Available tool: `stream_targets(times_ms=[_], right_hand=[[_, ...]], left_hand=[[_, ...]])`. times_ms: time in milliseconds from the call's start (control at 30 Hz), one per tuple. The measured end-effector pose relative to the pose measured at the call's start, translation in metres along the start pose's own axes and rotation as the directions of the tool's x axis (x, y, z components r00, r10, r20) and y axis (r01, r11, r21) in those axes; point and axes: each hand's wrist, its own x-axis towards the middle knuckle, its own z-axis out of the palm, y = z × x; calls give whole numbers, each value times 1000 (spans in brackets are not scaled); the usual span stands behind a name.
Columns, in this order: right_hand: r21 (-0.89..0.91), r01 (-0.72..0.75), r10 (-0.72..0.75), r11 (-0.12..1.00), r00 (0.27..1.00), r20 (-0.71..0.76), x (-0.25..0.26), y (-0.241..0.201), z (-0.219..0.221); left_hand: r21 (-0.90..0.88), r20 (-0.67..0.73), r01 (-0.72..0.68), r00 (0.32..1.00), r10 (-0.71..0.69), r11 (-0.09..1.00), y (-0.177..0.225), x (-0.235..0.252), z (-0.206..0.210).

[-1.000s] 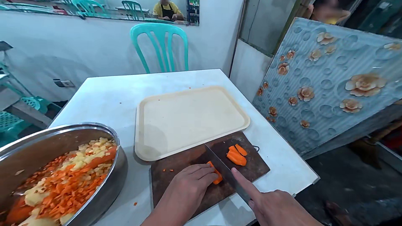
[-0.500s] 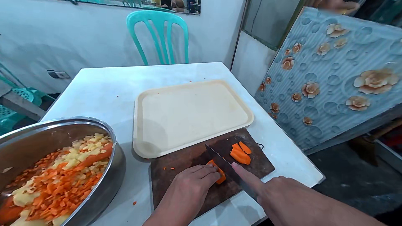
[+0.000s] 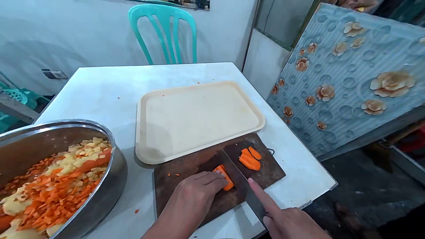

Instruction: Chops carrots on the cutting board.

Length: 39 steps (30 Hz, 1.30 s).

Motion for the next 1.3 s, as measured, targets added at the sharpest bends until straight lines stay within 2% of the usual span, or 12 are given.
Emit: stream_targets(times_ms=[67, 133, 567, 733, 833, 933, 1033, 1200, 1300], right_hand=[[108, 28, -30, 994, 999, 12, 2, 9, -4], [139, 60, -63, 989, 998, 17, 5, 14, -8], [-105, 48, -44, 993, 998, 42, 5, -10, -24], [-195, 111, -109, 975, 994, 20, 2, -14, -29], [-191, 114, -95, 975, 990, 108, 10, -20, -43], [-134, 50, -22, 990, 979, 202, 27, -25, -45], [-123, -6, 20, 992, 993, 118, 22, -25, -23], [-128, 40, -51, 991, 995, -83, 2, -9, 9], [20, 35, -34, 999, 999, -39, -1, 1, 5]], left_hand=[[-1, -1, -13, 1000, 13, 1000, -1, 0, 0], [-2, 3, -25, 1000, 25, 1000, -2, 1, 0], [2, 3, -39, 999, 39, 999, -4, 2, 1], [1, 9, -25, 1000, 25, 1000, -2, 1, 2], [-7, 15, -23, 1000, 23, 1000, -1, 2, 1], [-15, 28, -14, 1000, 14, 1000, -1, 1, 0], [0, 24, -9, 1000, 9, 1000, -1, 1, 0], [8, 18, 1, 1000, -1, 1000, -1, 0, -1], [10, 20, 6, 1000, -6, 1000, 0, 0, -2]])
